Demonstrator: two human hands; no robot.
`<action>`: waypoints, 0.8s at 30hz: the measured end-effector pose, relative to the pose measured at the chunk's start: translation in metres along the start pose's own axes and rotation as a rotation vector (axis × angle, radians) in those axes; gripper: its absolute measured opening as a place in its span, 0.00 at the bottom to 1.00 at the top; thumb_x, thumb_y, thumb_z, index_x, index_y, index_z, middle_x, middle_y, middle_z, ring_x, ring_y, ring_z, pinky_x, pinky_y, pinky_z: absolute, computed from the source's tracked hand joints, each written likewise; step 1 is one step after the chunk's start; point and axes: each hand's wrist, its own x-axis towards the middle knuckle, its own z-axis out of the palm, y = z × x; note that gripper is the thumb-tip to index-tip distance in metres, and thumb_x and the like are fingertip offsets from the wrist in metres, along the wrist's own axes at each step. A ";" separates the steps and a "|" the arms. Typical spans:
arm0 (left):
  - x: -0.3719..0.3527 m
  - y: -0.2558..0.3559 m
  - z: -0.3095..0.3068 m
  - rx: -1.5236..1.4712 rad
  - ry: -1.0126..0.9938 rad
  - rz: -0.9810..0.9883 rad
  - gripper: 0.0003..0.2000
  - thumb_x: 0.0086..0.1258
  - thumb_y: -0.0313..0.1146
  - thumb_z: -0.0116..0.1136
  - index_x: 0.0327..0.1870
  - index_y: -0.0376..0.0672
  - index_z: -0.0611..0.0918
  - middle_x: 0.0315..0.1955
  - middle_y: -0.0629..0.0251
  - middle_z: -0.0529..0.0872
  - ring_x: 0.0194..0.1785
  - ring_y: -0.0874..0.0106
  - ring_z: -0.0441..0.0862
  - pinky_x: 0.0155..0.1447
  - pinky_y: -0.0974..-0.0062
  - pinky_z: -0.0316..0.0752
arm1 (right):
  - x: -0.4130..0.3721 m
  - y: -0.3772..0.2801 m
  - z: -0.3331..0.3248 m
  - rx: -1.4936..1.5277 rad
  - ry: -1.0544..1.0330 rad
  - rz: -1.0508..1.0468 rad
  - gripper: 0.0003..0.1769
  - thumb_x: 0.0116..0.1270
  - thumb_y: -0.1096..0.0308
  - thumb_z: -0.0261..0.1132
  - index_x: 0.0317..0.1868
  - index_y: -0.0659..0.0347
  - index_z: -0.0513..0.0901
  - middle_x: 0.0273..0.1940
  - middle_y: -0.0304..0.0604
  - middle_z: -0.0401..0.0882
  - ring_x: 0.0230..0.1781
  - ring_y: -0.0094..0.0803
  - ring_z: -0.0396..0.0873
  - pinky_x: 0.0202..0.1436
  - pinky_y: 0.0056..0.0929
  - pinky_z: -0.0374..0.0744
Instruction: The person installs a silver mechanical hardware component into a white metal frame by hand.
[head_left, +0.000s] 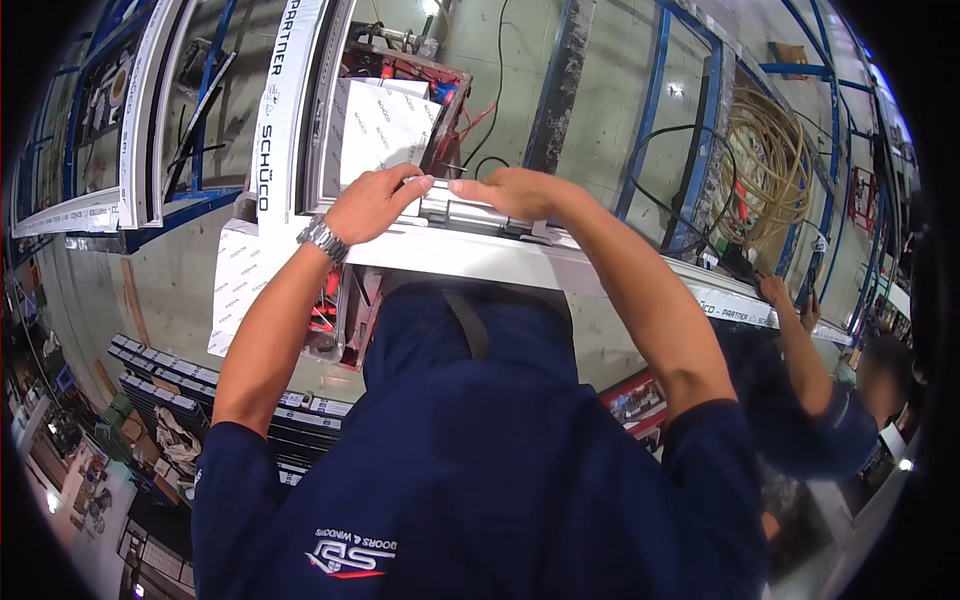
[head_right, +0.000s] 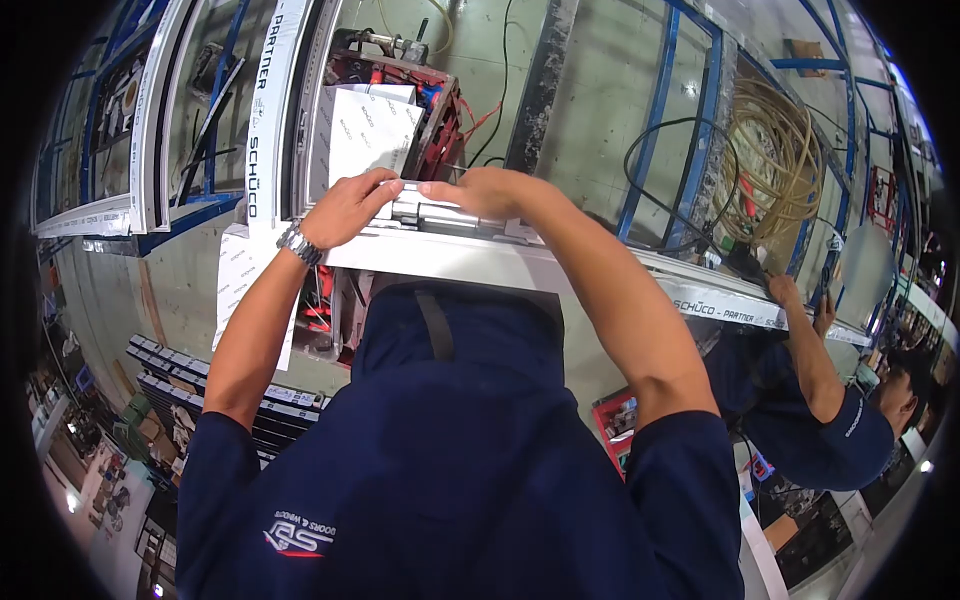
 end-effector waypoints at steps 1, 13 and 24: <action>-0.001 0.000 0.001 -0.004 -0.003 0.005 0.29 0.87 0.58 0.49 0.60 0.37 0.86 0.43 0.41 0.92 0.50 0.42 0.89 0.58 0.50 0.80 | 0.000 -0.001 -0.004 0.007 -0.059 0.032 0.66 0.70 0.11 0.42 0.59 0.75 0.89 0.58 0.69 0.87 0.62 0.61 0.85 0.67 0.53 0.78; -0.067 -0.006 0.009 0.660 0.241 0.230 0.59 0.49 0.81 0.70 0.71 0.35 0.77 0.46 0.56 0.90 0.56 0.58 0.89 0.61 0.56 0.78 | 0.007 -0.024 0.007 -0.156 0.157 -0.117 0.58 0.71 0.16 0.52 0.59 0.71 0.90 0.58 0.70 0.88 0.61 0.62 0.86 0.66 0.51 0.81; -0.064 -0.013 0.012 0.606 0.277 0.238 0.59 0.44 0.82 0.73 0.68 0.36 0.80 0.42 0.58 0.90 0.48 0.59 0.90 0.53 0.61 0.81 | 0.022 -0.012 0.007 -0.082 0.041 -0.170 0.53 0.77 0.21 0.52 0.51 0.75 0.88 0.43 0.67 0.89 0.47 0.58 0.89 0.56 0.50 0.82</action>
